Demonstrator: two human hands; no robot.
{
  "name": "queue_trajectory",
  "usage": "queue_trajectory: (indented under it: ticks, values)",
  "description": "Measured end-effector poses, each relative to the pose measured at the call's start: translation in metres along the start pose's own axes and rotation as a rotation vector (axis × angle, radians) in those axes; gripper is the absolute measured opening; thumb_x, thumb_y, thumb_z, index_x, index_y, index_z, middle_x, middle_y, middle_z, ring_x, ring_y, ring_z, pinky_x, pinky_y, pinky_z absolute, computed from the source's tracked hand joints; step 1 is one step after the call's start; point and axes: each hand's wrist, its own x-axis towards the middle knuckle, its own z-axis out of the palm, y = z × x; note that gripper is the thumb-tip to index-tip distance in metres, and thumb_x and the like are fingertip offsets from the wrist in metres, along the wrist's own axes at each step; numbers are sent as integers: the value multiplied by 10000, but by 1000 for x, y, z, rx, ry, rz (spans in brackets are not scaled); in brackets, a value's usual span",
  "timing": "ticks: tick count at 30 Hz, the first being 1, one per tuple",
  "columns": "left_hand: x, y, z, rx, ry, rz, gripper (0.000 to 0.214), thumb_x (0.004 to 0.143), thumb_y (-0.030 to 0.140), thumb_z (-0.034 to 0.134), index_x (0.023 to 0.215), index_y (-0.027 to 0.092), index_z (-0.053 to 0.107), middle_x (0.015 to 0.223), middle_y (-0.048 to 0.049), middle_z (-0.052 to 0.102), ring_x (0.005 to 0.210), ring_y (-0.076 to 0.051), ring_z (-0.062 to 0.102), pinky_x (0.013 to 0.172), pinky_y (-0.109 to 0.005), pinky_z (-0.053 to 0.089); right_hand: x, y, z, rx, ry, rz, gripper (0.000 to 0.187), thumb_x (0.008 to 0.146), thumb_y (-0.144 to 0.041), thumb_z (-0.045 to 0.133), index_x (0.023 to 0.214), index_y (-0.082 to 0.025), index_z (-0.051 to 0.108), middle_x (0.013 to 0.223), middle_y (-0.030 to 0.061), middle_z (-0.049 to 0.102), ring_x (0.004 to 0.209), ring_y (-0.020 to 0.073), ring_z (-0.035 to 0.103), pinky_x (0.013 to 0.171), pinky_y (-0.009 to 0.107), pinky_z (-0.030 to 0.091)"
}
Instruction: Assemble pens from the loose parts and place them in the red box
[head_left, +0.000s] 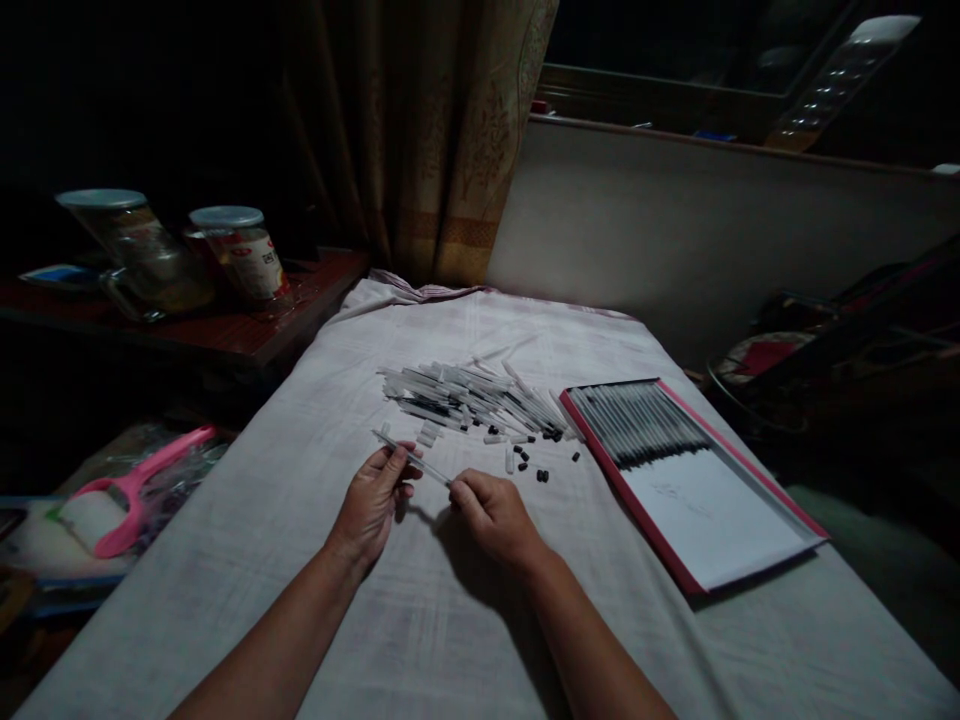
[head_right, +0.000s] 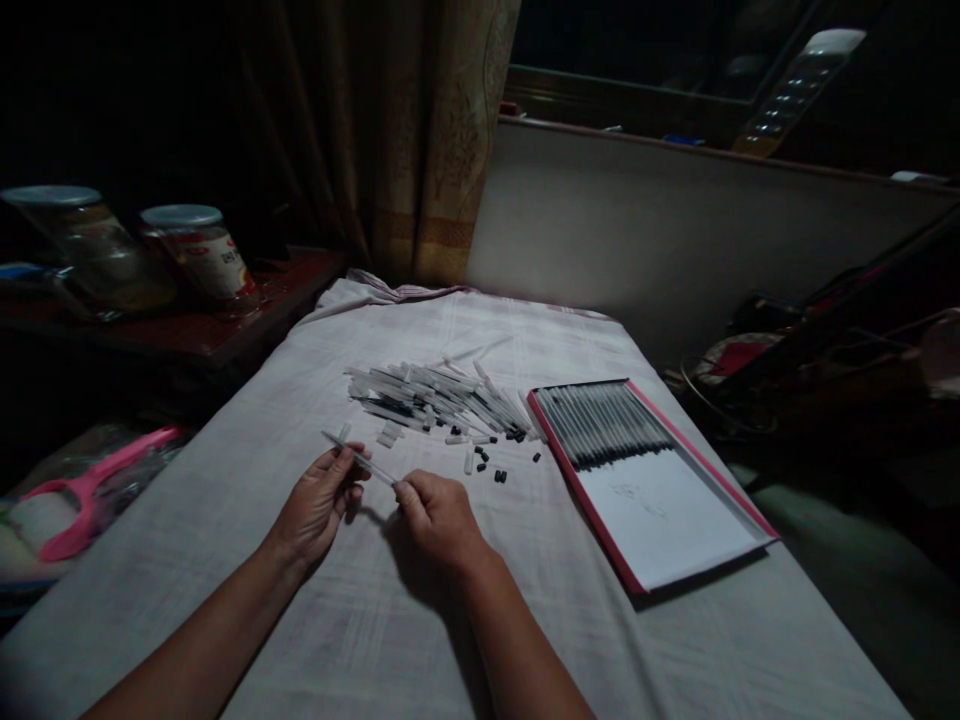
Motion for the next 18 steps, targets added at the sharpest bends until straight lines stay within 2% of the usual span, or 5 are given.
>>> queue_trajectory:
  ticks: [4, 6, 9, 13, 18]
  values:
    - [3, -4, -4, 22, -53, 28, 554, 570, 531, 826, 948, 153, 683, 860, -50, 702, 682, -124, 628, 523, -190, 474, 13, 4, -15, 15, -102, 63, 377, 935, -362, 428, 657, -196, 620, 608, -7, 629, 589, 126, 559, 571, 221, 393]
    - [3, -7, -4, 58, -82, 64, 541, 636, 517, 787, 1029, 164, 667, 789, -7, 662, 646, -106, 608, 524, -188, 477, 29, 13, -33, -125, -16, 79, 364, 933, -378, 445, 695, -199, 656, 657, 8, 662, 641, 144, 591, 604, 235, 403]
    - [1, -10, -3, 154, -128, 83, 518, 722, 513, 707, 1120, 189, 638, 670, 65, 531, 502, -65, 508, 410, -156, 398, 55, 28, -63, -519, 165, 183, 245, 911, -366, 517, 901, -219, 714, 875, 64, 718, 778, 198, 638, 667, 278, 421]
    - [-1, -12, -3, 291, -160, 59, 552, 748, 527, 660, 1184, 191, 632, 647, 80, 461, 408, -35, 393, 328, -136, 260, 78, 42, -81, -855, 3, 281, 213, 893, -255, 533, 992, -235, 721, 1019, 107, 717, 888, 240, 666, 706, 305, 441]
    - [0, -19, -5, 331, -167, 85, 618, 683, 551, 709, 1157, 157, 663, 663, 52, 527, 424, -44, 426, 364, -164, 311, 83, 42, -81, -863, -68, 232, 396, 872, -142, 480, 1220, -250, 635, 1069, 103, 718, 939, 259, 669, 753, 326, 455]
